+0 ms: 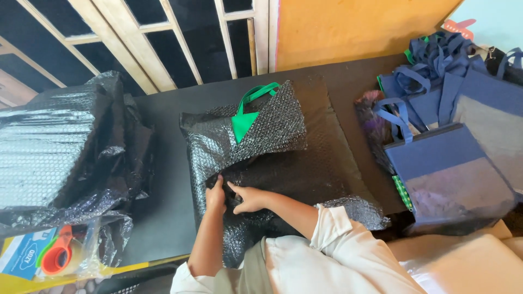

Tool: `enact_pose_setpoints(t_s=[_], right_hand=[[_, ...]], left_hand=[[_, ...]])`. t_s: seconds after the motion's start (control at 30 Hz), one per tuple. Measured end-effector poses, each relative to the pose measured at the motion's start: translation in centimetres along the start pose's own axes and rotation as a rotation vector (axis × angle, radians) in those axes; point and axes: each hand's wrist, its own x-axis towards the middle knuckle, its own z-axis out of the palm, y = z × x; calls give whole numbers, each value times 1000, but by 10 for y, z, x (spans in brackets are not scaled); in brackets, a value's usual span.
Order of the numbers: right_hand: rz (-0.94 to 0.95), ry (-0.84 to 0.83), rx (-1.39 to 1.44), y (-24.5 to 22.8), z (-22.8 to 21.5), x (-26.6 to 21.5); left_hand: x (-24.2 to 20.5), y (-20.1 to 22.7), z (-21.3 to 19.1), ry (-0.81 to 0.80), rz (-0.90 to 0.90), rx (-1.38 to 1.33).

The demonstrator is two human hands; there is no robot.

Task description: Wrapping a green tote bag in black bubble wrap and securing it with tape for shipping.

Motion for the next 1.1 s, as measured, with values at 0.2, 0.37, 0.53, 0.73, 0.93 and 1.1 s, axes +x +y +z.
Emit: enact_pose_setpoints(t_s=[0.2, 0.37, 0.53, 0.73, 0.93, 1.1], right_hand=[[132, -244, 146, -40, -20, -38], [88, -249, 318, -21, 3, -34], [72, -279, 242, -26, 20, -39], [4, -384, 132, -29, 65, -45], [9, -222, 204, -25, 130, -27], [-40, -68, 243, -25, 152, -23]], left_hand=[[76, -37, 5, -49, 36, 23], [97, -44, 4, -87, 134, 100], [103, -41, 4, -173, 12, -178], [104, -36, 5, -263, -65, -456], [46, -3, -30, -359, 118, -350], [58, -28, -52, -179, 749, -20]])
